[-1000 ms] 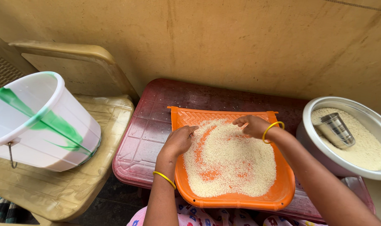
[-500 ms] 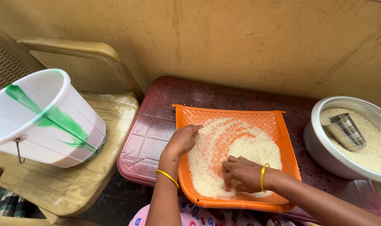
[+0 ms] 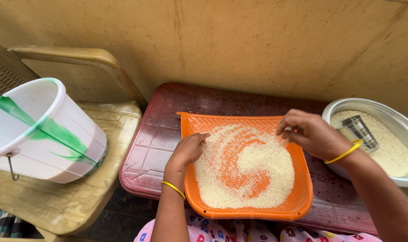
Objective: The person spreads rice in a winnowing basket by hand, picks out impurities, and pours the cleaned rice into a bucket.
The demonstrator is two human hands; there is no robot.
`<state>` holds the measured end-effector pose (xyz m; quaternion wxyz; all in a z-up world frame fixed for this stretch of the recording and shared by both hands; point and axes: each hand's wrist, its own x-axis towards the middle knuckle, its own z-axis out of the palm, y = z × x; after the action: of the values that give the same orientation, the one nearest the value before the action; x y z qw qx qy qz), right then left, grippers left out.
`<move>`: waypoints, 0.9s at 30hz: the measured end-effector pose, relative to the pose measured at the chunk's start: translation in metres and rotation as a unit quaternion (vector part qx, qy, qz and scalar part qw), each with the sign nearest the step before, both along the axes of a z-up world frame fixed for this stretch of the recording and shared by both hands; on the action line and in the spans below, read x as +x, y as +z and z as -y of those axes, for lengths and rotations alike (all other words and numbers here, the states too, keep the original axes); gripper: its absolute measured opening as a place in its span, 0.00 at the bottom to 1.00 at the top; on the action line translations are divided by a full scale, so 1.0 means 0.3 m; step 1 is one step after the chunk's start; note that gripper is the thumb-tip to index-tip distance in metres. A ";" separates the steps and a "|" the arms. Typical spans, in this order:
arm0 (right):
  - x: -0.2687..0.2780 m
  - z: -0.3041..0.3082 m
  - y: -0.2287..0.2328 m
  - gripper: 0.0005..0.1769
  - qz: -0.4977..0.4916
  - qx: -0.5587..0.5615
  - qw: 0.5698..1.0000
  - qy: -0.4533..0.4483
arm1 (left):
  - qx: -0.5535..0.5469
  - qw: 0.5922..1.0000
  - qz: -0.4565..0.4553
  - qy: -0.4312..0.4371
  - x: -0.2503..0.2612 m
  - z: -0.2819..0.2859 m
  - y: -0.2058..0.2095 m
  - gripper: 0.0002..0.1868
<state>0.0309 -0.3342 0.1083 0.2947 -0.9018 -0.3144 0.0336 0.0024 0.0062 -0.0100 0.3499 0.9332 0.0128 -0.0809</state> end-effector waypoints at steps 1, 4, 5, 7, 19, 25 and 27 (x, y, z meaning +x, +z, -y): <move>-0.014 0.003 0.048 0.05 0.004 0.030 1.000 -0.006 | 0.002 1.000 0.001 -0.001 0.003 0.001 -0.003 0.23; -0.049 0.007 0.143 0.06 -0.023 0.126 0.991 -0.038 | 0.010 1.000 -0.002 -0.004 0.011 0.002 -0.009 0.24; -0.056 0.008 0.162 0.06 -0.016 0.123 0.991 -0.050 | 0.006 1.000 -0.001 0.000 0.010 0.002 -0.011 0.23; -0.066 0.013 0.180 0.06 0.000 0.117 0.990 -0.074 | -0.001 1.000 0.002 0.009 0.005 0.003 -0.013 0.22; -0.210 -0.017 -0.096 0.14 -0.121 -0.039 0.990 -0.064 | -0.133 0.973 0.189 0.008 0.012 -0.088 -0.026 0.19; -0.447 -0.161 -0.209 0.30 -0.135 -0.080 0.981 0.113 | 0.037 0.967 0.195 0.162 0.041 -0.125 -0.082 0.38; -0.473 -0.184 -0.241 0.31 -0.148 -0.121 0.976 0.109 | 0.008 0.982 0.078 0.170 0.051 -0.124 -0.092 0.42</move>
<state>-0.1109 -0.2791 0.0361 0.2214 -0.8762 -0.3569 0.2363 0.0179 0.0435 -0.0375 0.3511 0.9236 0.1449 0.0529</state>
